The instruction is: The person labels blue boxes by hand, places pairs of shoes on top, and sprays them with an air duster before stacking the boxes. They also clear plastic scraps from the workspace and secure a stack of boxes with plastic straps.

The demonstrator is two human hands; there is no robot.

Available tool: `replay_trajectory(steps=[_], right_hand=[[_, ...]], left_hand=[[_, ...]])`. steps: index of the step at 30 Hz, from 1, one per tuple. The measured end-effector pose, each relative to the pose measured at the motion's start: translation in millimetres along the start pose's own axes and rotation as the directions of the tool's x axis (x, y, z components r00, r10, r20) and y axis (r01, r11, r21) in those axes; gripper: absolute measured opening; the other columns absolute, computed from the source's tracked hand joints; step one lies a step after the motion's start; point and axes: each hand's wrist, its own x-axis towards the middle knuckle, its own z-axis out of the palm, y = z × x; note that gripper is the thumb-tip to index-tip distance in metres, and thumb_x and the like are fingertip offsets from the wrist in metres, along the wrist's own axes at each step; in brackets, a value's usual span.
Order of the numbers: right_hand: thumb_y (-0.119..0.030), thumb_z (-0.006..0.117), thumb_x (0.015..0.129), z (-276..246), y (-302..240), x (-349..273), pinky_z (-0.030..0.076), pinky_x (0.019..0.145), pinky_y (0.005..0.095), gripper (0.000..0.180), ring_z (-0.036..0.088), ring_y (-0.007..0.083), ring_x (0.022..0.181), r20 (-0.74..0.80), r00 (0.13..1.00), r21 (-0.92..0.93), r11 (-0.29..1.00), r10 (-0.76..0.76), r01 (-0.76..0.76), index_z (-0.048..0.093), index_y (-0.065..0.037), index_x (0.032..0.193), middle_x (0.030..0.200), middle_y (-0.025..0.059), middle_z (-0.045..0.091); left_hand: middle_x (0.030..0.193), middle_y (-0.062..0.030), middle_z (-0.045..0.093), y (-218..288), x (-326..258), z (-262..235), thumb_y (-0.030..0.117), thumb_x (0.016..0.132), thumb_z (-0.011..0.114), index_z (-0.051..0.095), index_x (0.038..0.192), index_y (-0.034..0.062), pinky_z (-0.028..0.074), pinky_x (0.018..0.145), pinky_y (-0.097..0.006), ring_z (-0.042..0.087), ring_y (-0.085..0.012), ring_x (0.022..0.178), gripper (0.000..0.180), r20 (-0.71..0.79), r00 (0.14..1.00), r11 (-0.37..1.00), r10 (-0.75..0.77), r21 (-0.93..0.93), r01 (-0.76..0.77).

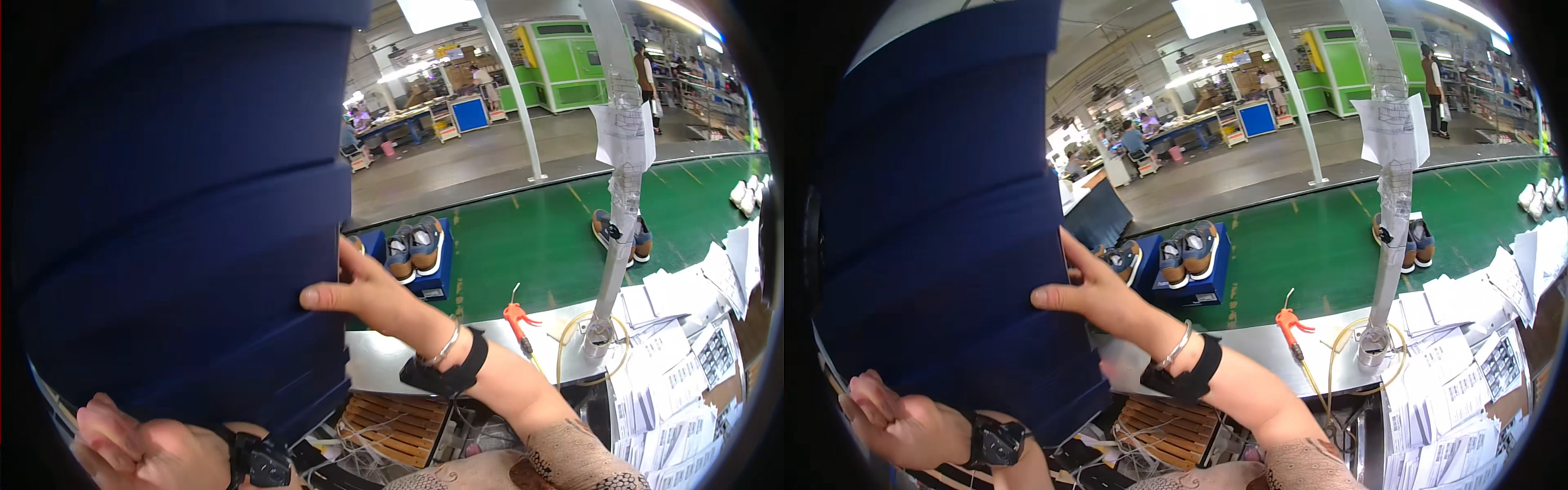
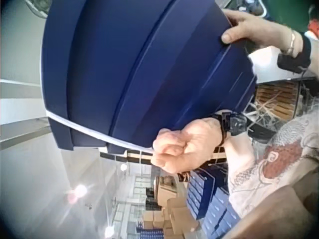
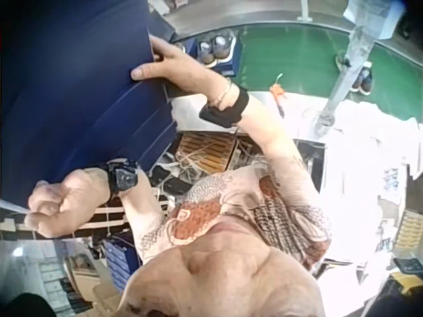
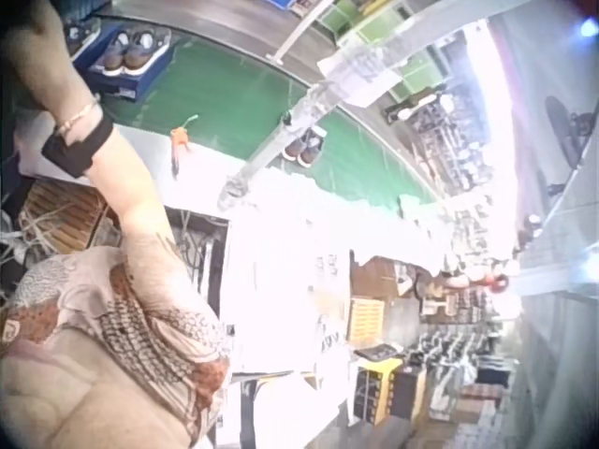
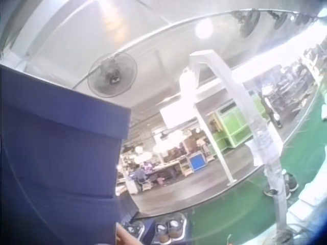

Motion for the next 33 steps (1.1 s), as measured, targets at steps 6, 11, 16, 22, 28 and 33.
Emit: replay_trajectory(steps=[6, 11, 16, 22, 28, 33], right_hand=[[-0.009, 0.07, 0.076, -41, 14, 29, 0.042, 0.091, 0.0284, 0.076, 0.051, 0.0155, 0.107, -0.12, 0.989, -0.12, 0.988, 0.082, -0.096, 0.028, -0.003, 0.139, 0.129, 0.0106, 0.046], [-0.019, 0.069, 0.078, -81, 62, 56, 0.036, 0.097, 0.0285, 0.072, 0.045, 0.0165, 0.115, -0.197, 0.964, -0.226, 0.949, 0.178, -0.222, 0.031, 0.0, 0.137, 0.13, 0.0108, 0.046], [-0.017, 0.065, 0.082, -101, 109, 96, 0.04, 0.092, 0.0286, 0.056, 0.05, 0.015, 0.107, -0.138, 0.97, -0.133, 0.966, 0.202, -0.22, 0.042, -0.002, 0.13, 0.119, 0.0075, 0.054], [-0.043, 0.065, 0.08, -174, 136, 123, 0.041, 0.086, 0.0271, 0.058, 0.053, 0.0156, 0.097, -0.648, 0.736, -0.341, 0.791, 0.194, -0.508, 0.054, 0.003, 0.113, 0.108, 0.0091, 0.059], [-0.039, 0.055, 0.088, -222, 209, 46, 0.037, 0.091, 0.0277, 0.049, 0.05, 0.017, 0.103, -0.665, 0.728, -0.253, 0.868, 0.164, -0.427, 0.052, 0.001, 0.115, 0.109, 0.0089, 0.056], [-0.043, 0.052, 0.089, -197, 286, -15, 0.04, 0.08, 0.0309, 0.045, 0.05, 0.0181, 0.085, -0.453, 0.813, -0.207, 0.843, 0.367, -0.496, 0.049, -0.005, 0.113, 0.092, 0.0046, 0.054]], left_hand=[[0.052, -0.0004, 0.034, 60, -38, 72, 0.013, 0.084, 0.055, 0.042, 0.052, 0.0096, 0.037, 0.061, -0.024, 0.038, -0.0115, 0.053, 0.035, 0.102, 0.688, 0.419, -0.718, -0.726, 0.545], [0.049, 0.0022, 0.026, 43, -109, 121, 0.017, 0.087, 0.051, 0.036, 0.052, 0.0138, 0.024, 0.053, -0.023, 0.026, -0.0086, 0.048, 0.039, -0.059, 0.379, 0.364, -0.923, -0.451, 0.815], [0.051, 0.0022, 0.028, 35, -142, 139, 0.015, 0.088, 0.049, 0.046, 0.062, 0.009, 0.025, 0.052, -0.022, 0.023, -0.0093, 0.047, 0.027, 0.044, 0.375, 0.288, -0.926, -0.56, 0.777], [0.057, 0.0009, 0.037, 67, -213, 191, 0.019, 0.093, 0.041, 0.049, 0.073, 0.0001, 0.026, 0.049, -0.021, 0.033, -0.0072, 0.053, 0.029, 0.535, 0.324, 0.067, -0.781, -0.443, 0.894], [0.058, 0.0018, 0.041, 47, -226, 207, 0.023, 0.096, 0.038, 0.046, 0.07, 0.0033, 0.027, 0.049, -0.022, 0.032, -0.007, 0.051, 0.033, 0.694, 0.5, 0.135, -0.519, -0.511, 0.849], [0.059, -0.0122, 0.05, 99, -237, 240, 0.014, 0.089, 0.049, 0.045, 0.08, 0.0009, 0.038, 0.044, -0.036, 0.051, -0.0203, 0.047, 0.016, 0.678, 0.544, 0.389, -0.494, -0.388, 0.836]])
